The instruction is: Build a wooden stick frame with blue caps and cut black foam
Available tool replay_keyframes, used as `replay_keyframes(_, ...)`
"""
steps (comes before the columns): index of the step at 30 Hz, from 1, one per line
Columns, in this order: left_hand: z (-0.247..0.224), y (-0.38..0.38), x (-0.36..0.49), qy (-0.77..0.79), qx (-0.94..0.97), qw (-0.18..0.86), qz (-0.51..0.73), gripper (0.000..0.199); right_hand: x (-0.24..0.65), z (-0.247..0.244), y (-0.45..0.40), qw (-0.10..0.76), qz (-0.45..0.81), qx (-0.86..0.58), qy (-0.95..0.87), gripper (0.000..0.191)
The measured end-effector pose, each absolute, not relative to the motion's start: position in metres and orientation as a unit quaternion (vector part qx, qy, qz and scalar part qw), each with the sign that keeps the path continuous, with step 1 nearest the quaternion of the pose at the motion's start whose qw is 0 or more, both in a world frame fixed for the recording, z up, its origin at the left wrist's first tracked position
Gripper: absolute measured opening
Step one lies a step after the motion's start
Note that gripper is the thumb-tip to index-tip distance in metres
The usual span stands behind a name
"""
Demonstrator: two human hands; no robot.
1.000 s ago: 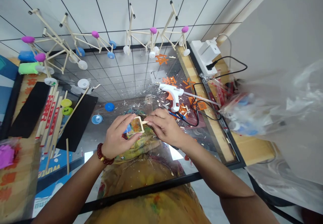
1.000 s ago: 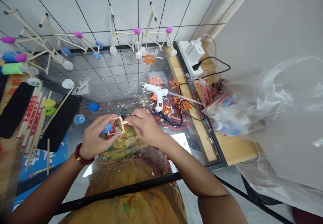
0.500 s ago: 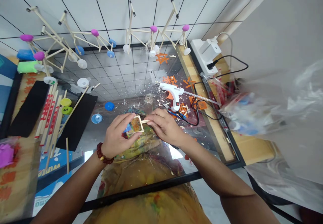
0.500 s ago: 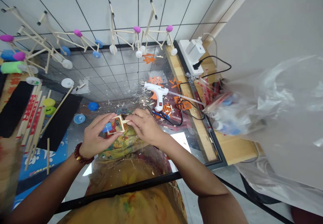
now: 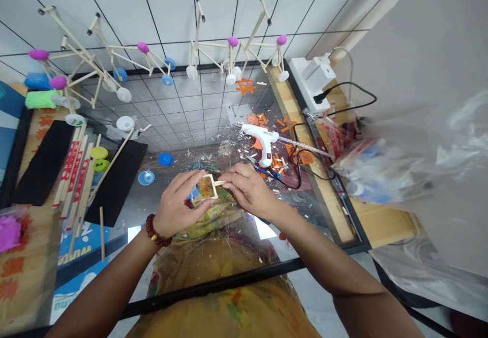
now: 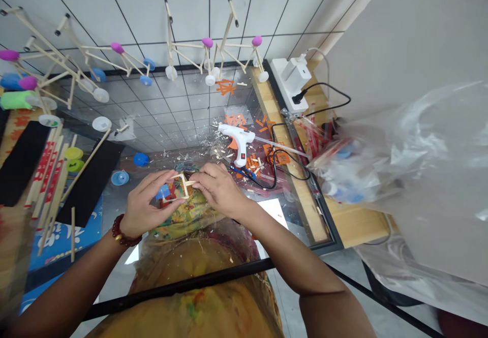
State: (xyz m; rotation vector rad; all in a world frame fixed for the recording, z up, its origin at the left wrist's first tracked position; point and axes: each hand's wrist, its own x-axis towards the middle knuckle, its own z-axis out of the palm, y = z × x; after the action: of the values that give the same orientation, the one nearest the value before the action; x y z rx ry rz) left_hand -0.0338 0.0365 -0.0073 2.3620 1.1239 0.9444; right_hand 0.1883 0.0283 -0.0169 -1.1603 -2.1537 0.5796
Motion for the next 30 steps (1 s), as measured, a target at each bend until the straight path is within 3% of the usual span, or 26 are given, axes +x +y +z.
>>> replay_keyframes(30, -0.0072, 0.0365, -0.0341, 0.385, 0.838, 0.178, 0.344, 0.059, 0.1869, -0.0203, 0.0273, 0.319, 0.222, -0.432, -0.814, 0.018)
